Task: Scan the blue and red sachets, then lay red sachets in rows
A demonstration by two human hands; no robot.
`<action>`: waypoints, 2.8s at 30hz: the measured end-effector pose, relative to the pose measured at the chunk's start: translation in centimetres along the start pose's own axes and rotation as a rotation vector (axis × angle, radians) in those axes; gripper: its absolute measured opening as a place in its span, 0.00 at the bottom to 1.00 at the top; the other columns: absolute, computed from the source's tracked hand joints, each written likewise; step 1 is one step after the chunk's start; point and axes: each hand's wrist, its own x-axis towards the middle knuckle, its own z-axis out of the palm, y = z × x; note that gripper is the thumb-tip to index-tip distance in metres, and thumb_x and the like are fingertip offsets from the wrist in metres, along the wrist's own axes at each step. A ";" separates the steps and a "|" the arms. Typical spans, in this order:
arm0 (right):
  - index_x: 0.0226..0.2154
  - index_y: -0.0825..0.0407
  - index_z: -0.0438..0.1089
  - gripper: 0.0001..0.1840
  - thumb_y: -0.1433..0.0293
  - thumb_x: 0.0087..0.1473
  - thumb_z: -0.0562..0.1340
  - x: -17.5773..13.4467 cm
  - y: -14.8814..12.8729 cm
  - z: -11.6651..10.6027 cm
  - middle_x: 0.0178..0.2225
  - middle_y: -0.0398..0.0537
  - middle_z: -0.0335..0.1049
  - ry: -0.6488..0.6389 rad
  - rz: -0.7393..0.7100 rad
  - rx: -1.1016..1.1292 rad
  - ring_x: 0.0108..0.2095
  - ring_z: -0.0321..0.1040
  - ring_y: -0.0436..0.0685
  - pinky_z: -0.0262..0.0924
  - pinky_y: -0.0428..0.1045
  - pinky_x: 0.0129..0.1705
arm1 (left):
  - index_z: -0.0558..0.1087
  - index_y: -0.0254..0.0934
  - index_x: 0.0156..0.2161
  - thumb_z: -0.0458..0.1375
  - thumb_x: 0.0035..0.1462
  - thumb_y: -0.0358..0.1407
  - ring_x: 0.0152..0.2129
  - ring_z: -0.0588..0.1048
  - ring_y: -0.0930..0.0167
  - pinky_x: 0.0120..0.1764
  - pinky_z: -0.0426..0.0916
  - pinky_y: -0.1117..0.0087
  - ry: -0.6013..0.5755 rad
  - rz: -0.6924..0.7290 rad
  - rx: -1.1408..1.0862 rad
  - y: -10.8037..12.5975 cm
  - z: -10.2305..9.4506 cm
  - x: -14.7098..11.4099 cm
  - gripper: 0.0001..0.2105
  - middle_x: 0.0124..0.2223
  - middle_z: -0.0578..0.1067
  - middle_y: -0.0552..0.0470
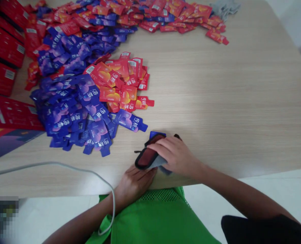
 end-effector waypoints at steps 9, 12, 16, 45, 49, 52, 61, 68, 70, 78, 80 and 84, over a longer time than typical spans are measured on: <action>0.58 0.52 0.71 0.25 0.72 0.57 0.66 3.1 6.2 1.7 0.52 0.58 0.76 -0.009 0.159 -0.117 0.52 0.72 0.69 0.67 0.63 0.55 | 0.76 0.32 0.58 0.58 0.69 0.28 0.60 0.77 0.63 0.64 0.73 0.59 -0.040 0.070 0.036 -0.3 -0.2 -0.1 0.14 0.61 0.80 0.45; 0.58 0.51 0.71 0.26 0.72 0.56 0.66 4.6 9.3 -0.3 0.52 0.58 0.76 0.125 0.244 -0.162 0.53 0.72 0.70 0.67 0.65 0.57 | 0.77 0.33 0.54 0.59 0.70 0.30 0.58 0.78 0.64 0.62 0.73 0.60 -0.005 0.043 0.042 -0.1 -0.4 0.1 0.11 0.58 0.82 0.47; 0.59 0.46 0.71 0.25 0.67 0.59 0.65 3.7 10.7 -2.0 0.52 0.55 0.77 0.434 0.385 -0.097 0.53 0.73 0.69 0.68 0.65 0.57 | 0.78 0.37 0.50 0.61 0.71 0.38 0.51 0.80 0.65 0.54 0.73 0.61 0.007 -0.053 0.067 0.5 -0.3 1.6 0.09 0.50 0.84 0.51; 0.53 0.42 0.75 0.26 0.47 0.59 0.63 -0.1 12.4 -0.5 0.53 0.52 0.79 0.590 0.699 0.234 0.56 0.74 0.76 0.65 0.74 0.60 | 0.63 0.39 0.67 0.56 0.69 0.37 0.34 0.83 0.67 0.34 0.76 0.71 0.262 -0.765 -0.561 -6.7 -7.6 7.5 0.23 0.40 0.83 0.49; 0.53 0.42 0.75 0.27 0.45 0.58 0.62 -0.1 12.5 -0.3 0.54 0.52 0.79 0.567 0.694 0.242 0.57 0.73 0.78 0.63 0.76 0.61 | 0.64 0.39 0.66 0.66 0.63 0.45 0.28 0.78 0.74 0.30 0.72 0.77 0.578 -0.879 -0.832 -11.3 -12.0 8.4 0.31 0.39 0.80 0.53; 0.51 0.41 0.76 0.28 0.43 0.56 0.63 -0.1 12.8 -0.1 0.52 0.51 0.80 0.561 0.697 0.263 0.56 0.73 0.79 0.64 0.77 0.60 | 0.66 0.38 0.66 0.71 0.57 0.43 0.31 0.78 0.76 0.34 0.73 0.78 0.783 -0.856 -0.944 -14.4 -14.7 10.1 0.34 0.40 0.80 0.53; 0.49 0.37 0.76 0.27 0.42 0.52 0.64 0.0 12.8 -0.1 0.52 0.48 0.80 0.545 0.718 0.345 0.57 0.72 0.80 0.63 0.76 0.62 | 0.55 0.43 0.73 0.69 0.61 0.37 0.59 0.78 0.63 0.64 0.71 0.58 0.937 -0.759 -0.980 -16.2 -15.9 12.6 0.41 0.72 0.64 0.36; 0.47 0.38 0.77 0.25 0.44 0.52 0.65 0.0 13.1 -0.1 0.50 0.50 0.81 0.545 0.684 0.331 0.54 0.75 0.80 0.67 0.75 0.58 | 0.64 0.44 0.70 0.61 0.69 0.46 0.54 0.81 0.63 0.52 0.80 0.61 0.266 -0.570 -0.702 -7.9 -11.1 8.5 0.28 0.63 0.77 0.39; 0.47 0.38 0.78 0.24 0.44 0.52 0.66 0.0 13.0 0.1 0.50 0.50 0.81 0.553 0.677 0.324 0.53 0.76 0.79 0.68 0.74 0.57 | 0.72 0.45 0.65 0.64 0.67 0.43 0.50 0.83 0.66 0.52 0.79 0.65 -0.047 -0.453 -0.596 -5.1 -10.6 8.3 0.23 0.57 0.82 0.46; 0.52 0.43 0.75 0.25 0.48 0.59 0.63 2.1 12.9 0.2 0.53 0.52 0.79 0.722 0.712 0.372 0.56 0.75 0.72 0.67 0.70 0.61 | 0.82 0.38 0.44 0.53 0.74 0.45 0.37 0.83 0.72 0.40 0.72 0.75 -0.177 -0.267 -0.436 -2.2 -10.2 16.9 0.17 0.41 0.85 0.51; 0.52 0.44 0.75 0.26 0.46 0.59 0.63 2.7 13.2 -0.1 0.54 0.52 0.79 0.763 0.729 0.402 0.57 0.75 0.71 0.68 0.68 0.61 | 0.80 0.37 0.38 0.51 0.75 0.47 0.32 0.80 0.73 0.34 0.68 0.75 -0.161 -0.229 -0.350 -3.2 -9.4 20.0 0.21 0.34 0.83 0.51; 0.53 0.46 0.76 0.31 0.43 0.57 0.64 3.1 13.3 -0.7 0.47 0.53 0.82 0.830 0.825 0.494 0.47 0.80 0.69 0.77 0.61 0.46 | 0.76 0.38 0.35 0.48 0.76 0.48 0.30 0.79 0.71 0.31 0.65 0.73 -0.152 -0.172 -0.068 -5.6 -7.9 25.7 0.23 0.33 0.80 0.51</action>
